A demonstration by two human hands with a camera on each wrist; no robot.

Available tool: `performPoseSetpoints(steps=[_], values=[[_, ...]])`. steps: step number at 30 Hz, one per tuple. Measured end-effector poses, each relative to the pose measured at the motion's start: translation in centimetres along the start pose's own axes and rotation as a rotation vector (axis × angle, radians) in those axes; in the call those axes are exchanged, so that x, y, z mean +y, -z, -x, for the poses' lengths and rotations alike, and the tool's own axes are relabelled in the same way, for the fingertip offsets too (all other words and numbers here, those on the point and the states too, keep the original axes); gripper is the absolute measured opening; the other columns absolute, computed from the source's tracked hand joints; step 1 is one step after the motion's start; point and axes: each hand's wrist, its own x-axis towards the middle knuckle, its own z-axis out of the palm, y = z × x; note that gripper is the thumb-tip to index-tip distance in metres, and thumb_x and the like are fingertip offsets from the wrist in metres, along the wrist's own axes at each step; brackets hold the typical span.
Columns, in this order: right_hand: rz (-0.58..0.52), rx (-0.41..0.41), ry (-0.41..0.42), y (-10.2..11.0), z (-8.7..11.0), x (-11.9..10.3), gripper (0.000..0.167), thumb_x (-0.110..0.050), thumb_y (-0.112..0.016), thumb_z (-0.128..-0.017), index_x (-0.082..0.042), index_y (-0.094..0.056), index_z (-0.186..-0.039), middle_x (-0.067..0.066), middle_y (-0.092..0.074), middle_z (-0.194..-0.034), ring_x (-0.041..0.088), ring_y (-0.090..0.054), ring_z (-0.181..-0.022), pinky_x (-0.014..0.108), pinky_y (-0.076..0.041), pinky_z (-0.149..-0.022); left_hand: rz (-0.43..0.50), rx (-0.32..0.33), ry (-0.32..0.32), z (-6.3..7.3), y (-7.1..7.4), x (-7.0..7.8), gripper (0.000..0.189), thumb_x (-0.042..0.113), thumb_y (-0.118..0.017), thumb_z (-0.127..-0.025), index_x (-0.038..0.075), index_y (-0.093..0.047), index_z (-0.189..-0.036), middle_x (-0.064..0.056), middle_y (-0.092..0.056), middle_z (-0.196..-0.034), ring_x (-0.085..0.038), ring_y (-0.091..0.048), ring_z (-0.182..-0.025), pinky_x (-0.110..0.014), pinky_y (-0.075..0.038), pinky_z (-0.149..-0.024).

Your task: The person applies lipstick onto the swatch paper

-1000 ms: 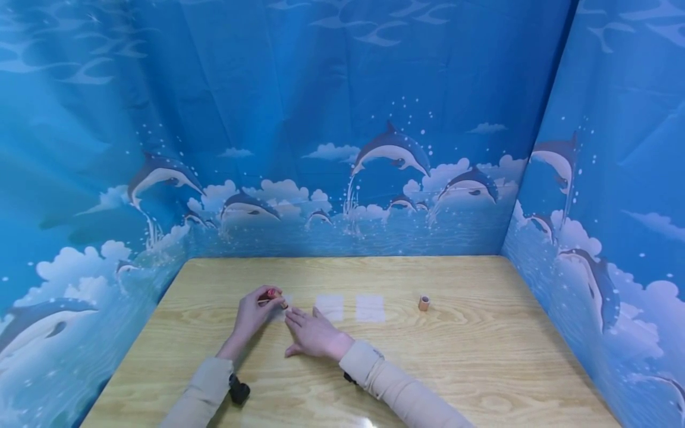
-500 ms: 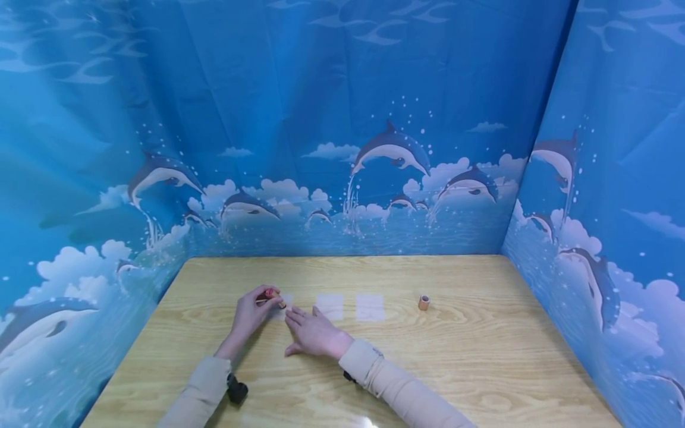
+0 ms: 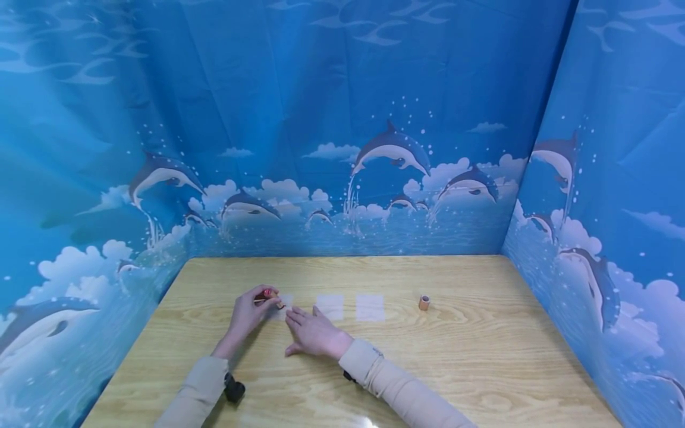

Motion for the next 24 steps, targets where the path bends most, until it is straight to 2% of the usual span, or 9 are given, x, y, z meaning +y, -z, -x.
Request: performPoseSetpoints(steps=[14,24], values=[[-0.013,0.002,-0.002,0.0,0.0,0.01,0.084,-0.065,-0.05,-0.096,-0.01,-0.035,-0.157,0.004,-0.028,-0.165,0.019,-0.025,-0.152,0.052,-0.03,-0.122,0.0,0.006,-0.027,0.12,0.57,-0.15,0.022,0.014,-0.08,-0.087,0.005,-0.074,-0.106,-0.011,-0.075,-0.1,-0.029,-0.071,-0.1,-0.04,-0.061,-0.087],[-0.02,-0.014,-0.018,0.17,0.02,-0.12,0.085,-0.065,-0.051,-0.096,-0.011,-0.033,-0.158,0.003,-0.026,-0.166,0.019,-0.023,-0.153,0.051,-0.027,-0.123,0.021,0.003,-0.006,0.04,0.92,-0.44,0.019,0.011,-0.079,-0.088,0.006,-0.074,-0.105,-0.01,-0.074,-0.1,-0.029,-0.071,-0.102,-0.04,-0.061,-0.088]])
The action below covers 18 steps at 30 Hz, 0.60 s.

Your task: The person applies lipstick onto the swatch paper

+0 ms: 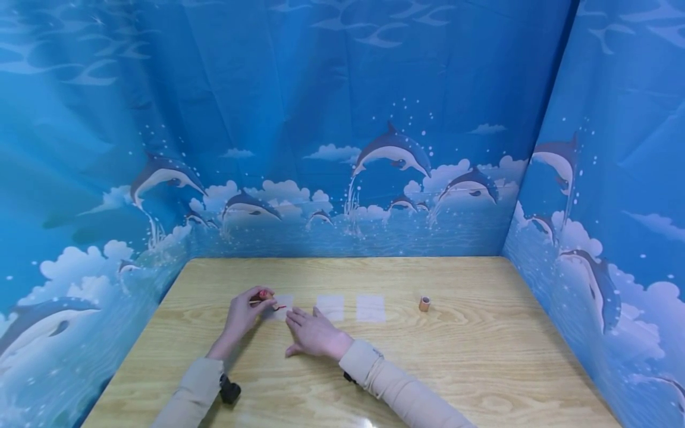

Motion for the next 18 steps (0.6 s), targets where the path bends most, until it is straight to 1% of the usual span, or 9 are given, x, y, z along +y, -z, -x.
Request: performPoseSetpoints(steps=[4,10,18], values=[[-0.002,-0.003,0.0,-0.05,0.02,0.0,0.085,-0.066,-0.05,-0.095,-0.011,-0.033,-0.158,0.003,-0.026,-0.166,0.019,-0.023,-0.153,0.051,-0.027,-0.123,-0.007,-0.003,0.015,-0.05,0.08,-0.17,0.02,0.011,-0.08,-0.088,0.006,-0.074,-0.107,-0.009,-0.074,-0.101,-0.029,-0.07,-0.102,-0.041,-0.061,-0.089],[0.001,0.0,0.002,-0.08,-0.01,0.06,0.085,-0.066,-0.049,-0.096,-0.011,-0.032,-0.158,0.003,-0.026,-0.166,0.019,-0.023,-0.153,0.052,-0.027,-0.123,-0.018,0.004,0.019,-0.06,0.42,-0.46,0.02,0.012,-0.08,-0.087,0.007,-0.074,-0.106,-0.009,-0.074,-0.1,-0.029,-0.07,-0.102,-0.042,-0.061,-0.089],[-0.011,0.004,0.01,0.0,0.09,0.05,0.084,-0.065,-0.05,-0.096,-0.01,-0.033,-0.157,0.004,-0.028,-0.165,0.02,-0.024,-0.153,0.052,-0.027,-0.123,-0.024,0.002,0.004,0.02,0.8,-0.58,0.021,0.012,-0.081,-0.087,0.005,-0.074,-0.106,-0.011,-0.074,-0.101,-0.031,-0.07,-0.103,-0.043,-0.06,-0.089]])
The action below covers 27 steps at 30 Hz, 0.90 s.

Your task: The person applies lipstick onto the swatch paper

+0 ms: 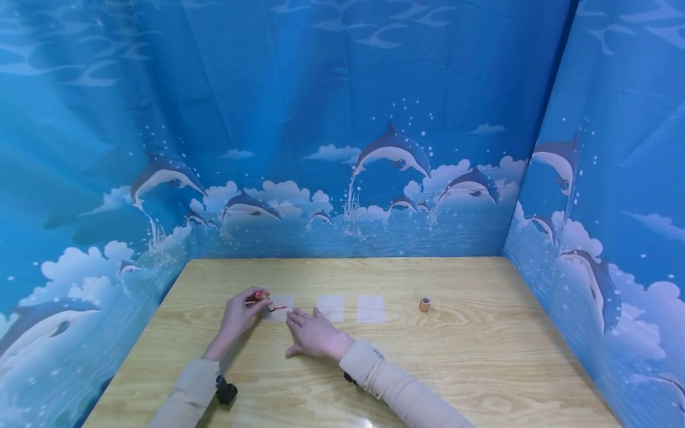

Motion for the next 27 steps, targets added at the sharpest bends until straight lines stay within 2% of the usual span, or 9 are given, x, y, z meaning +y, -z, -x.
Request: performPoseSetpoints(steps=[16,27], values=[[0.013,-0.005,-0.006,0.13,0.13,-0.18,0.083,-0.065,-0.05,-0.096,-0.01,-0.034,-0.157,0.004,-0.027,-0.165,0.019,-0.024,-0.153,0.052,-0.028,-0.122,-0.012,0.0,0.025,0.06,0.29,-0.1,0.021,0.011,-0.08,-0.088,0.005,-0.074,-0.107,-0.012,-0.074,-0.102,-0.031,-0.07,-0.103,-0.043,-0.06,-0.09],[0.011,-0.002,-0.009,0.23,0.11,-0.2,0.084,-0.064,-0.052,-0.095,-0.01,-0.035,-0.157,0.004,-0.028,-0.165,0.019,-0.025,-0.153,0.052,-0.028,-0.122,-0.017,0.001,0.015,0.09,0.58,-0.11,0.018,0.011,-0.079,-0.089,0.006,-0.074,-0.105,-0.009,-0.073,-0.099,-0.031,-0.07,-0.102,-0.044,-0.061,-0.088]])
